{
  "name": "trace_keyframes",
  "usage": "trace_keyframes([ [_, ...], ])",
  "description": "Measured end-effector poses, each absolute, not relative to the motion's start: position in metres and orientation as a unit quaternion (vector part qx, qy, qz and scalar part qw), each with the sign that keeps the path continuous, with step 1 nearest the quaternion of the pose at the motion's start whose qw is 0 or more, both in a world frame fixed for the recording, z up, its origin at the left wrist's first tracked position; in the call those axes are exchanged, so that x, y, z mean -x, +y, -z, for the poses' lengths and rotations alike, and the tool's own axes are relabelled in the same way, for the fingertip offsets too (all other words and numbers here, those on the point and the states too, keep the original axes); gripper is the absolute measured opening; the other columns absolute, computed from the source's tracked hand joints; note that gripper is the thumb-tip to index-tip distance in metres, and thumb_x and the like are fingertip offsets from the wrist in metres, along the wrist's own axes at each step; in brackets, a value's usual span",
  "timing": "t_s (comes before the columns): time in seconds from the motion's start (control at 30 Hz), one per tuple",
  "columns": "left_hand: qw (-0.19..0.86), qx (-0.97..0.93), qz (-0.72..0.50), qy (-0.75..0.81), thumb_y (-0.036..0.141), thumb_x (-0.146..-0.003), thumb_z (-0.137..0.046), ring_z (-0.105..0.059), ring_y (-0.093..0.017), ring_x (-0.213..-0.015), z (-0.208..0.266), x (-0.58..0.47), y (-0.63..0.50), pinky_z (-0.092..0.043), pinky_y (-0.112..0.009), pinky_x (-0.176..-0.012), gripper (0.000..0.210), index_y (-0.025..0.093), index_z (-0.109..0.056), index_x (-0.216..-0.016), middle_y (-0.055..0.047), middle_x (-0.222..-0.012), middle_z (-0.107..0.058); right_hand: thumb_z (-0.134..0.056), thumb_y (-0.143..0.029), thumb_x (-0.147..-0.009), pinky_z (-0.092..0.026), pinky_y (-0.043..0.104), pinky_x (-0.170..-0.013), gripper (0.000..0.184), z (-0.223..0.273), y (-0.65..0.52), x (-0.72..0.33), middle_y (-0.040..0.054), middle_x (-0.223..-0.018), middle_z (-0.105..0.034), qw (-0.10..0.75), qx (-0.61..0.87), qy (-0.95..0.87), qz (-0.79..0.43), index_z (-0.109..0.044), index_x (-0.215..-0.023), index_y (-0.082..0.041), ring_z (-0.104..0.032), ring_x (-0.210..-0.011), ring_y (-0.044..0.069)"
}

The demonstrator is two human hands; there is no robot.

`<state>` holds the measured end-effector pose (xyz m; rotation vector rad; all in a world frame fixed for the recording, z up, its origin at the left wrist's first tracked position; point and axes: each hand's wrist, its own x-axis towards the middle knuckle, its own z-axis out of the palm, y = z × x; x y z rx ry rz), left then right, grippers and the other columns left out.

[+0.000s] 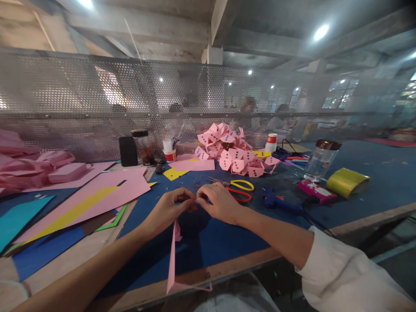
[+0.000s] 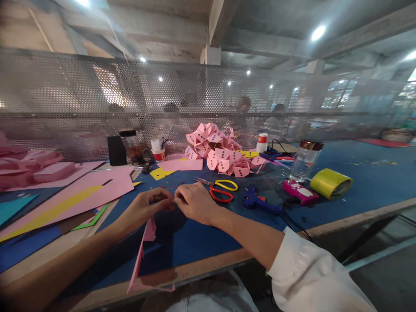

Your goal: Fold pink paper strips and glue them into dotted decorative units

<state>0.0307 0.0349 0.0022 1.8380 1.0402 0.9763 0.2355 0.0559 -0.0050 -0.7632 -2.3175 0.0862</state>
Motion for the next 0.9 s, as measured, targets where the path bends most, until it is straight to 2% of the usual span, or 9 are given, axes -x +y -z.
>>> trace_keyframes([
  [0.5, 0.390, -0.729, -0.382, 0.414, 0.032, -0.090, -0.061, -0.070, -0.021, -0.079, -0.0030, -0.0280, 0.0352, -0.055, -0.034, -0.076, 0.017, 0.017, -0.066, -0.095, -0.004, -0.083, -0.072, -0.059, -0.025, -0.097, -0.038, 0.030, -0.083, 0.008, 0.0088, 0.0602, -0.2361, 0.0028, -0.093, -0.072, 0.356, 0.299, -0.882, -0.082, -0.063, -0.095, -0.018, -0.065, -0.091, 0.017],
  [0.9, 0.393, -0.722, -0.392, 0.413, 0.035, -0.088, -0.062, -0.071, -0.021, -0.078, -0.0026, -0.0272, 0.0365, -0.056, -0.034, -0.076, 0.019, 0.017, -0.067, -0.094, -0.004, -0.083, -0.073, -0.060, -0.027, -0.096, -0.041, 0.026, -0.074, 0.009, 0.0070, 0.0586, -0.2353, 0.0017, -0.086, -0.070, 0.368, 0.297, -0.871, -0.130, -0.063, -0.095, -0.019, -0.064, -0.081, 0.015],
])
